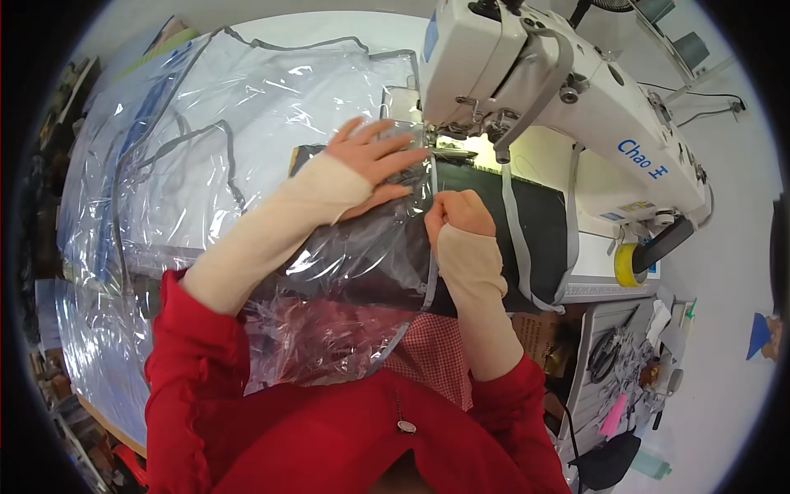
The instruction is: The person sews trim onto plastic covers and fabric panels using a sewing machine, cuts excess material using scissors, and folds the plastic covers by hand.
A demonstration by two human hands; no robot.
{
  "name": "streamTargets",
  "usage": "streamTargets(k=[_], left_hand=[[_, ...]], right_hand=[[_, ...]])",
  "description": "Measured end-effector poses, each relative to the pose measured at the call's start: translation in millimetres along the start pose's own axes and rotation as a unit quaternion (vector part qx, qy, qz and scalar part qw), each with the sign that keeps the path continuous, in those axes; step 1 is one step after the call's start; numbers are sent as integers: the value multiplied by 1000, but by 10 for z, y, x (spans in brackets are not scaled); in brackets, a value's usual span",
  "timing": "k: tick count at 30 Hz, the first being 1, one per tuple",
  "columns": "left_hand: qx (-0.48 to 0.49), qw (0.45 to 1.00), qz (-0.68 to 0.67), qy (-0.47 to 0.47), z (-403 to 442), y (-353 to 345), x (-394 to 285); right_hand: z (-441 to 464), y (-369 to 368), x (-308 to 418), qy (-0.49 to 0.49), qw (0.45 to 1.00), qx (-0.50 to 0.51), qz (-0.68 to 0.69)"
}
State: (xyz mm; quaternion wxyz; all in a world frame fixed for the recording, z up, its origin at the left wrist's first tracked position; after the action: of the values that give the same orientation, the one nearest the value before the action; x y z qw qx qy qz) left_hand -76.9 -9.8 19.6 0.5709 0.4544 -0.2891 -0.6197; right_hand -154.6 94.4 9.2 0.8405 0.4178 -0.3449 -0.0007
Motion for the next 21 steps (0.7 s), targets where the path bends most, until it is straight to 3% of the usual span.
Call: streamTargets(k=[2,3,5,8,16,21], left_hand=[[-43,992,90,81,-258,137,35],[8,983,148,103,-495,364,132],[2,978,123,166,-703,253,293],[17,982,72,176,-606,254,316],[20,984,83,159,-530,179,537],[11,988,76,133,-369,179,713]], right_hand=[[10,31,38,42,998,4,-50],[-68,-103,183,10,1000,16,0],[-42,-27,112,16,999,34,-15],[-1,-16,92,33,999,29,-19],[83,-83,113,79,995,-30,-45],[207,-166,1,2,999,-37,-39]])
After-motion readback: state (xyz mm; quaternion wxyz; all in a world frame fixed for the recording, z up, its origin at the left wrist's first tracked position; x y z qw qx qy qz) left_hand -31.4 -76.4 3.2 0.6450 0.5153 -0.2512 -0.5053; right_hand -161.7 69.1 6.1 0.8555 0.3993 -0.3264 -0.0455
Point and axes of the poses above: each hand's wrist, its own z-axis towards the middle knuckle, its own y-axis out of the back of the hand, x = y × z, the point moved 8 cm from there along z, towards the middle knuckle, and after that the axes turned 11 degrees about -x, right-handed, at the moved point
